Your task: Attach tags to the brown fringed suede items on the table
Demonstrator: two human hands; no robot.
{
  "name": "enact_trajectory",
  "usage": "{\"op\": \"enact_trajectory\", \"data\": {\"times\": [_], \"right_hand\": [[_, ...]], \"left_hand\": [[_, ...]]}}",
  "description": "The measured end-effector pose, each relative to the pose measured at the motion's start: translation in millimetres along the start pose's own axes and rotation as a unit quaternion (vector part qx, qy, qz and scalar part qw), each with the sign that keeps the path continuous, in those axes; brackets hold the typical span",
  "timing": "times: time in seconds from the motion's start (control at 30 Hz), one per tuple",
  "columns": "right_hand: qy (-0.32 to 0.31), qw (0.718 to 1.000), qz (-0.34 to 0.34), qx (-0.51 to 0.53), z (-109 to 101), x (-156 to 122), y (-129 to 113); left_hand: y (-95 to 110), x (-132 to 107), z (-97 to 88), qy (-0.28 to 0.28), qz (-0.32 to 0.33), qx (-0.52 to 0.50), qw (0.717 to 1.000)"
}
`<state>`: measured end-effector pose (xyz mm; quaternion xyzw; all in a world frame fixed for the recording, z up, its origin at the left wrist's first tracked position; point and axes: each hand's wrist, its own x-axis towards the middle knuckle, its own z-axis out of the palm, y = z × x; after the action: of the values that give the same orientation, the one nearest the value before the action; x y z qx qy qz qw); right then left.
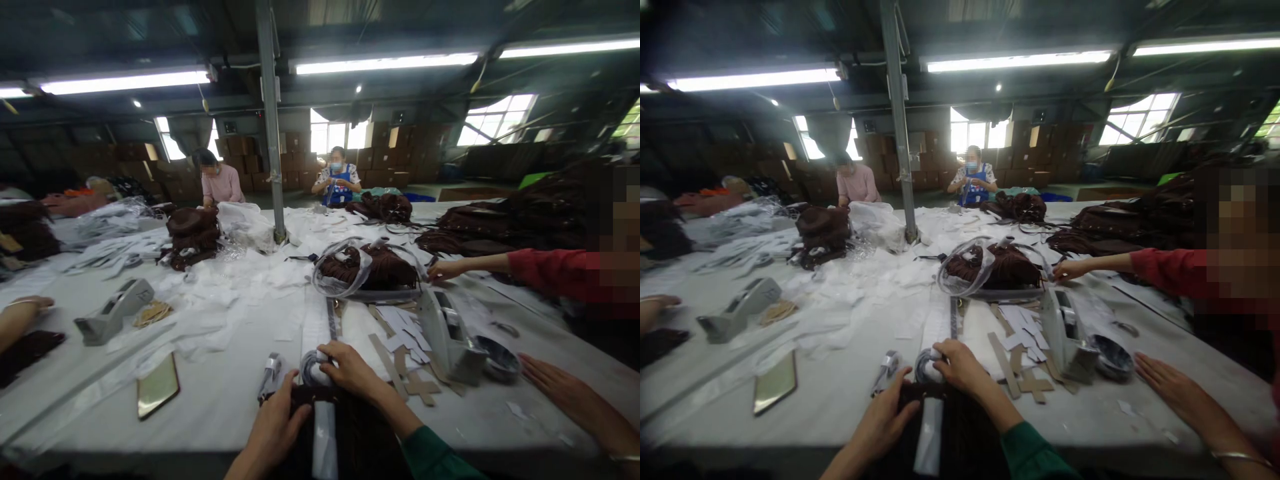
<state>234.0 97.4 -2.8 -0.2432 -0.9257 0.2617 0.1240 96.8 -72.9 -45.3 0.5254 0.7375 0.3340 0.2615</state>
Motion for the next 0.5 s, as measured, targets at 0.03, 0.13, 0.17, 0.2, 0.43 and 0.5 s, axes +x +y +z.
{"op": "enact_trajectory", "data": {"times": [0.03,0.13,0.17,0.2,0.43,0.5], "right_hand": [[-0.003,1.0,-0.004,0.001,1,-1,-1],[-0.011,1.0,-0.014,0.004,-1,-3,-2],[-0.013,1.0,-0.018,0.005,-3,-4,-4],[-0.018,1.0,-0.022,0.004,-4,-6,-5],[-0.024,0.999,-0.02,0.038,5,-21,-8],[0.04,0.997,0.005,0.069,10,-24,-1]], "left_hand": [[-1,2,0.6,0.008,-0.01,-0.007,1.0],[-3,6,3.0,0.042,-0.023,-0.016,0.999],[-3,7,4.0,0.048,-0.023,-0.018,0.998],[-4,9,5.1,0.047,-0.021,-0.019,0.998],[-8,26,15.7,-0.01,-0.027,0.046,0.998],[-5,31,19.4,-0.013,-0.035,0.085,0.996]]}}
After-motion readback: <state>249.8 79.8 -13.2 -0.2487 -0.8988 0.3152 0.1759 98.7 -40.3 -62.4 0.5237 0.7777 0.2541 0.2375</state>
